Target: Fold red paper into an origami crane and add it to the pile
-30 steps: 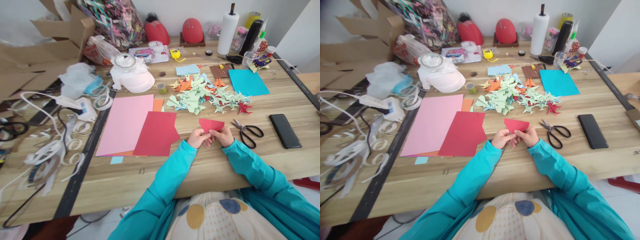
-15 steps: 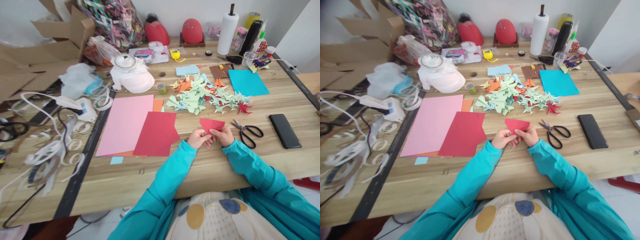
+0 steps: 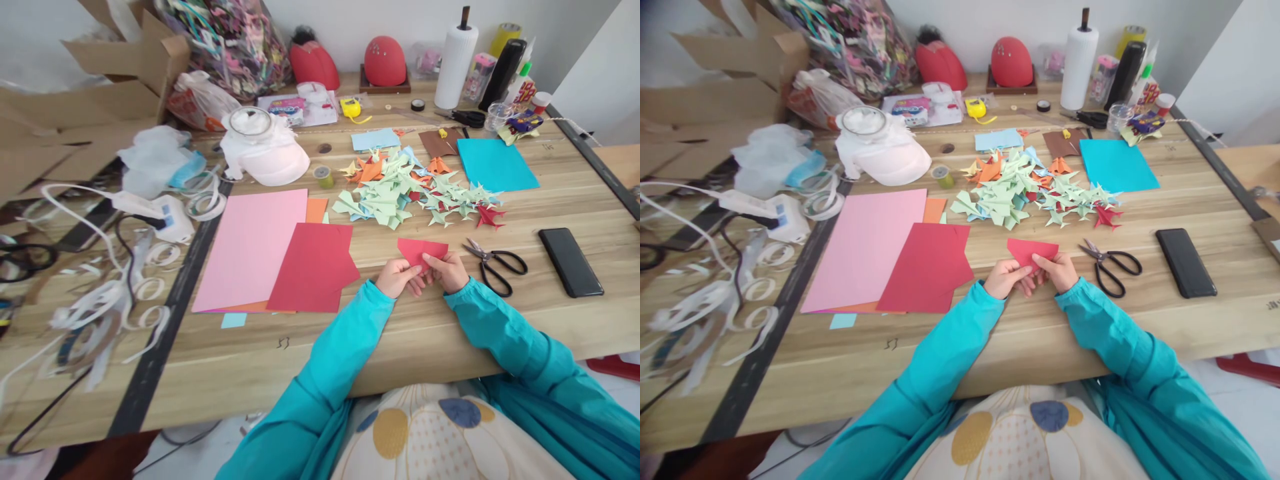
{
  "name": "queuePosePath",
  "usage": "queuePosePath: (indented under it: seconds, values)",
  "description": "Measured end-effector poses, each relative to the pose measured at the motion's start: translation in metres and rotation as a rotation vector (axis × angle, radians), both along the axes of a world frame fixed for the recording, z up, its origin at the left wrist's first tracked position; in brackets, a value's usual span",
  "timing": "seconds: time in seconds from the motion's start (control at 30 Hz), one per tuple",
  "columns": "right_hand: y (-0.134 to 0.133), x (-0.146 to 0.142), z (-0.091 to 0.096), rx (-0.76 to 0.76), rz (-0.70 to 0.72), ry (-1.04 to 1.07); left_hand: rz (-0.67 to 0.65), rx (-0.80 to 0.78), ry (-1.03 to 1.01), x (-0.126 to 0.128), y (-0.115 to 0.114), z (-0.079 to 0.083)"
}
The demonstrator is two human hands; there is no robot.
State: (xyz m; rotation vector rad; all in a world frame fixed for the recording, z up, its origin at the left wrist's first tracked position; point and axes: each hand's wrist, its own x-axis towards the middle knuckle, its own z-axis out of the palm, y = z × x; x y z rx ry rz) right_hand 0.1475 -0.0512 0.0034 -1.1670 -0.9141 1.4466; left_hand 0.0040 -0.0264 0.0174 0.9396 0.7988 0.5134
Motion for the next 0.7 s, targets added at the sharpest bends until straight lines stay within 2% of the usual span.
queuePosePath:
  seconds: [0.3, 0.53, 0.7]
  values:
    - [-0.0001, 0.0031, -0.0003, -0.026, 0.045, 0.069, 0.022, -0.024, -0.008, -0.0006, 0.0004, -0.0005]
    - [0.0011, 0.0056, -0.0071, 0.021, 0.062, -0.010, 0.006, -0.014, 0.021, -0.0020, 0.0011, 0.0004]
    - [0.0012, 0.0031, -0.0009, 0.016, 0.031, -0.035, 0.005, -0.005, 0.027, -0.0016, 0.0005, 0.0000]
